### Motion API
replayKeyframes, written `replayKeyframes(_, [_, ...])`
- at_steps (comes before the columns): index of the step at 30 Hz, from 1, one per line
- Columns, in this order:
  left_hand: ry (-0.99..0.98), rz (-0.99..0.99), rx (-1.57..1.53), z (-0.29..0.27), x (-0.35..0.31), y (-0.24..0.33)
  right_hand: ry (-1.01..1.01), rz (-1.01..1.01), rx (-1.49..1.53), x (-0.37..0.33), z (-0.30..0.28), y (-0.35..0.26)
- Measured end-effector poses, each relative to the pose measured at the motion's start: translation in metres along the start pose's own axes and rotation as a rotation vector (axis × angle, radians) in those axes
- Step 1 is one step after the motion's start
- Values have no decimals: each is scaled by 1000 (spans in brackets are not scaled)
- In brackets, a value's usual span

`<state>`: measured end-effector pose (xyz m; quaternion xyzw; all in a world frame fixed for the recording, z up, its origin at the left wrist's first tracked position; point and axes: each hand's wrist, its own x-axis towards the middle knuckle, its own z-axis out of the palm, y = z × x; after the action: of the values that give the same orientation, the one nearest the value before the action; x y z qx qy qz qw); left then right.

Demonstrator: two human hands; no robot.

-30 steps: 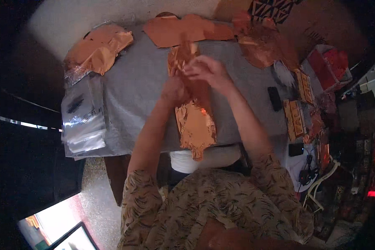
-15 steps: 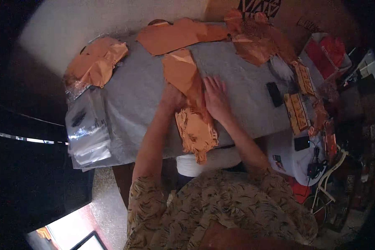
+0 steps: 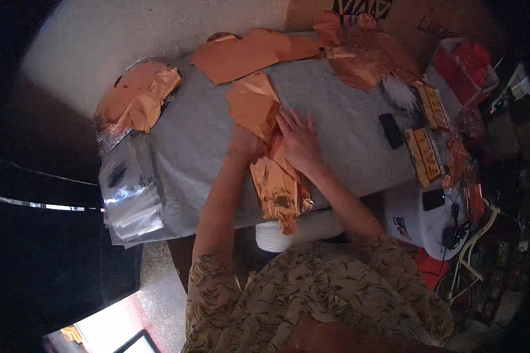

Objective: The person folds a copper-colored foil balloon by hand, pressing the sides inward and then folding the top and bottom sections toward the center to create a compact rectangular shape.

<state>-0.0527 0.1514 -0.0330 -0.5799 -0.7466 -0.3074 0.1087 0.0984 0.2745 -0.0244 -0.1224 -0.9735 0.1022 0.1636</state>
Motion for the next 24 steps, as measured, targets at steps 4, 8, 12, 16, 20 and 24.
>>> replayKeyframes(4, [-46,-26,122,5,-2,-9,-74,15,78,4,-1,2])
replayKeyframes(8, [0,0,-20,5,-2,-11,-42,-8,87,2,3,6])
replayKeyframes(12, [-29,-135,-197,5,0,-2,-89,21,101,2,-4,8])
replayKeyframes(16, [-21,-100,-229,10,-10,-17,-88,14,166,5,-3,6])
replayKeyframes(20, [-29,-38,-41,14,-12,-20,-82,-5,165,12,2,12])
replayKeyframes(24, [-22,0,-82,14,-3,-11,-28,34,407,13,6,28])
